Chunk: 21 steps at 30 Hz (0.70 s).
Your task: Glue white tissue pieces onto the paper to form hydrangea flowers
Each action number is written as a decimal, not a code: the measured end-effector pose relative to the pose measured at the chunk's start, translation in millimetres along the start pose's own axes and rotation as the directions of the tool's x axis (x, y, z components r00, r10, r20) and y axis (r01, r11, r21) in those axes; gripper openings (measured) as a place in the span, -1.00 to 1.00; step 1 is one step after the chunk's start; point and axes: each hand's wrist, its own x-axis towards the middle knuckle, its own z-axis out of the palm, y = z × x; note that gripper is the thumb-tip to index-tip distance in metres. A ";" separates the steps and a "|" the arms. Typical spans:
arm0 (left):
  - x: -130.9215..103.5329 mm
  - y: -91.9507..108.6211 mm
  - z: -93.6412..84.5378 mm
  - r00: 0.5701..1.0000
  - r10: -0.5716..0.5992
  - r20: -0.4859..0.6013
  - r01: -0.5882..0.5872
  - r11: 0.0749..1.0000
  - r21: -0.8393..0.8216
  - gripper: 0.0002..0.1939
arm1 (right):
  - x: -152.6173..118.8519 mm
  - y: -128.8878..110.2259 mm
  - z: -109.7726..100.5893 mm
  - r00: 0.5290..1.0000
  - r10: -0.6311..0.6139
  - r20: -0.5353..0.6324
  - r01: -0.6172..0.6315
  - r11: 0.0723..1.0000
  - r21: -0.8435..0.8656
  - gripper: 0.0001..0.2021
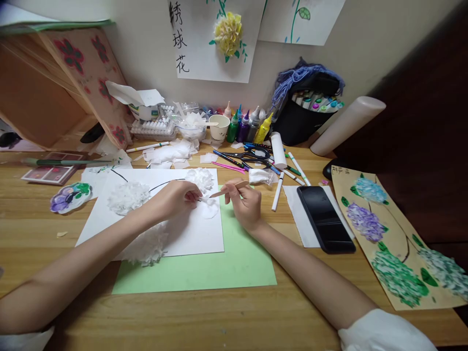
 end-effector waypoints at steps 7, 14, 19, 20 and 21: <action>0.3 0.9 -0.4 1.000 0.013 -0.002 -0.013 1.000 -0.003 -0.72 | 3.3 -3.8 3.0 0.991 -0.081 0.108 0.092 0.991 -0.101 -0.70; -0.7 0.1 0.2 0.999 0.030 -0.016 -0.030 1.000 -0.002 -0.72 | 29.7 -22.5 7.3 0.931 -0.021 0.364 0.150 0.932 -0.329 -0.72; -1.0 0.3 -0.2 0.999 0.038 -0.017 -0.038 0.999 -0.014 -0.70 | 51.6 -42.3 -0.7 0.756 0.192 0.625 -0.003 0.957 -0.290 -0.81; -1.0 0.4 -0.3 0.999 0.038 -0.013 -0.038 0.999 -0.020 -0.70 | 54.5 -44.6 -2.5 0.728 0.213 0.652 -0.023 0.958 -0.287 -0.80; -1.0 0.5 -0.3 0.999 0.036 -0.011 -0.036 0.999 -0.025 -0.70 | 56.7 -46.1 -4.0 0.711 0.228 0.665 -0.033 0.956 -0.293 -0.80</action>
